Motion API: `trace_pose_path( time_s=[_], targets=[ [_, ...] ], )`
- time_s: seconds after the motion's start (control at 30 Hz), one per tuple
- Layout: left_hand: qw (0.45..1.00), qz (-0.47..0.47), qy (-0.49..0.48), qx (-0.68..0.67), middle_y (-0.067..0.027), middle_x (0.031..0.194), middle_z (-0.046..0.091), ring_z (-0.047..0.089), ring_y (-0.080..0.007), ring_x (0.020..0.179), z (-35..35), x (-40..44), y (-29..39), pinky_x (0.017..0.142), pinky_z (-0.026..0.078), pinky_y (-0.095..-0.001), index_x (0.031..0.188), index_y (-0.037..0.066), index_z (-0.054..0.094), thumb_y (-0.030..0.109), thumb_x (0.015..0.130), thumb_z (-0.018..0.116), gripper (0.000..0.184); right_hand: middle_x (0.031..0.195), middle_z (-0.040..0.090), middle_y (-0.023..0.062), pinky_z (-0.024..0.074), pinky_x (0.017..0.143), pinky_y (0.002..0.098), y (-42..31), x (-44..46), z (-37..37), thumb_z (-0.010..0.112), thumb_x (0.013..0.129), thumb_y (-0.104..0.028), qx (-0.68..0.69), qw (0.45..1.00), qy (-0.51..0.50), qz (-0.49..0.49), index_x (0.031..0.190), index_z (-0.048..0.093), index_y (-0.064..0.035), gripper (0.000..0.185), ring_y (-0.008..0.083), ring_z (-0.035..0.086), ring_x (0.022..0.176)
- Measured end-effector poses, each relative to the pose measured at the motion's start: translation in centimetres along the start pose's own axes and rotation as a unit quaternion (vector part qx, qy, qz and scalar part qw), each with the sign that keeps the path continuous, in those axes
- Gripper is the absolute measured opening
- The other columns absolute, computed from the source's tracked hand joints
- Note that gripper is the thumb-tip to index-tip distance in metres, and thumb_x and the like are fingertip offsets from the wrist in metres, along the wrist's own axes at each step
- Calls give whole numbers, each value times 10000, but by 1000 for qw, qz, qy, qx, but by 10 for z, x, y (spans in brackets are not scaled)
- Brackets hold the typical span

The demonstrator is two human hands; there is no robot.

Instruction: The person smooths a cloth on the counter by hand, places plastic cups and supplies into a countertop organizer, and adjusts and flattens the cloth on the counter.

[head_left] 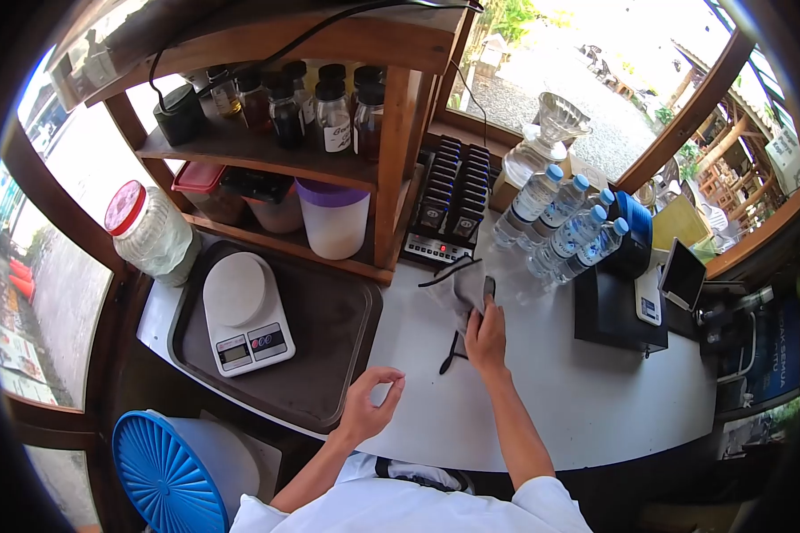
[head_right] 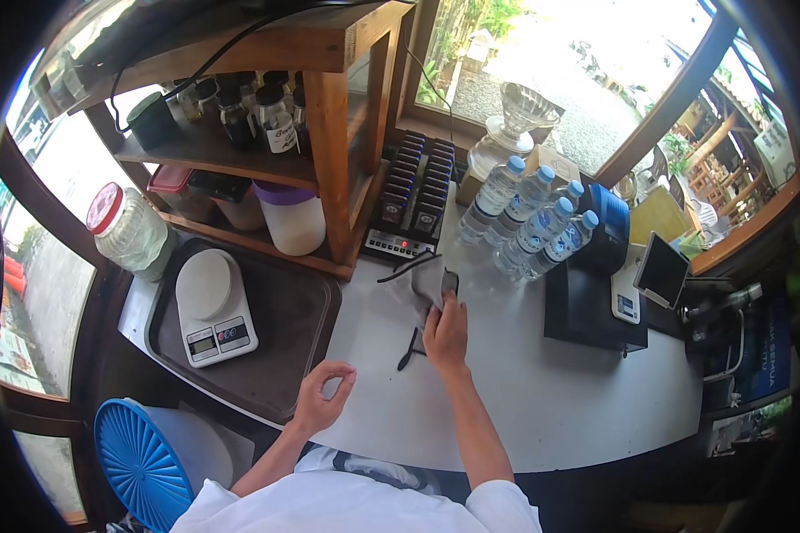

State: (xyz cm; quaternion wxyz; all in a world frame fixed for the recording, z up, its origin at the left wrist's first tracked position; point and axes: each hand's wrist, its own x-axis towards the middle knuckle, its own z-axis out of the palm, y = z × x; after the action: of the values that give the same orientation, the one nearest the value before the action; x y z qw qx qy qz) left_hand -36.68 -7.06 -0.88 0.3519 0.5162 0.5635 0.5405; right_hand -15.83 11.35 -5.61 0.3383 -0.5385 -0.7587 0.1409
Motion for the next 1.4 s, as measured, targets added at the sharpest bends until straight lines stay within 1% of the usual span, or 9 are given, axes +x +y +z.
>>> trace_pose_path(
  time_s=[0.23,0.37,0.43,0.53,0.6,0.7,0.8,1.0,1.4],
  targets=[
    [987,4,30,159,-201,1295,600,472,-375,1364,26,39,12,1138,387,-477,1491,47,446,309,944,745,676,1250,635,191,380,1109,543,-25,-71,-54,681,946,-228,44,974,-162,-154,1153,645,-46,278,352,604,1162],
    [943,-50,-160,288,-182,1259,659,580,-398,1204,38,47,16,1029,442,-489,1329,47,608,192,903,732,467,1157,646,107,347,1052,509,-40,-70,-56,729,919,-264,2,994,-78,-73,1137,667,-102,278,306,575,1135],
    [962,-9,-188,196,-168,1205,688,619,-385,1140,44,42,5,986,476,-457,1260,42,650,140,907,707,371,1147,630,83,294,1067,503,-45,-69,-65,761,891,-258,-38,989,-122,-69,1192,663,-129,342,282,553,1156],
    [973,-25,-210,94,-152,1153,718,669,-349,1059,41,42,20,930,516,-411,1243,37,674,69,926,659,319,1178,619,117,385,1027,480,-9,-74,-61,784,861,-239,-22,971,-228,-74,1252,651,-135,425,297,583,1133],
    [966,-130,-222,-5,-143,1175,720,670,-343,1062,36,45,36,950,511,-410,1270,43,666,70,934,655,337,1175,628,124,458,964,447,-4,-62,-76,770,869,-205,67,972,-223,36,1256,655,-124,411,300,613,1089],
    [966,-108,-235,16,-121,1220,712,658,-315,1094,34,46,34,960,504,-392,1297,66,661,97,946,662,352,1132,658,125,533,873,402,-6,-33,-99,738,891,-164,94,975,-178,98,1222,668,-86,347,297,656,999],
    [977,29,-185,99,-112,1230,701,632,-312,1136,47,46,10,998,477,-390,1289,81,665,137,938,692,356,1092,686,123,550,841,383,-2,14,-93,726,910,-155,128,985,-87,72,1210,672,-50,322,271,681,915],
    [958,111,-66,255,-86,1176,704,624,-296,1123,83,41,-7,988,449,-417,1167,108,702,191,880,764,305,1064,685,112,557,805,365,4,131,-41,736,920,-179,139,990,-26,-10,1245,665,-81,347,235,686,882],
    [968,111,-51,221,-62,1145,711,631,-274,1092,81,42,-16,945,459,-400,1103,115,718,185,871,769,248,1032,722,115,551,729,307,15,186,-17,729,967,-138,161,983,-66,-52,1222,673,2,295,180,695,851]
  ],
)
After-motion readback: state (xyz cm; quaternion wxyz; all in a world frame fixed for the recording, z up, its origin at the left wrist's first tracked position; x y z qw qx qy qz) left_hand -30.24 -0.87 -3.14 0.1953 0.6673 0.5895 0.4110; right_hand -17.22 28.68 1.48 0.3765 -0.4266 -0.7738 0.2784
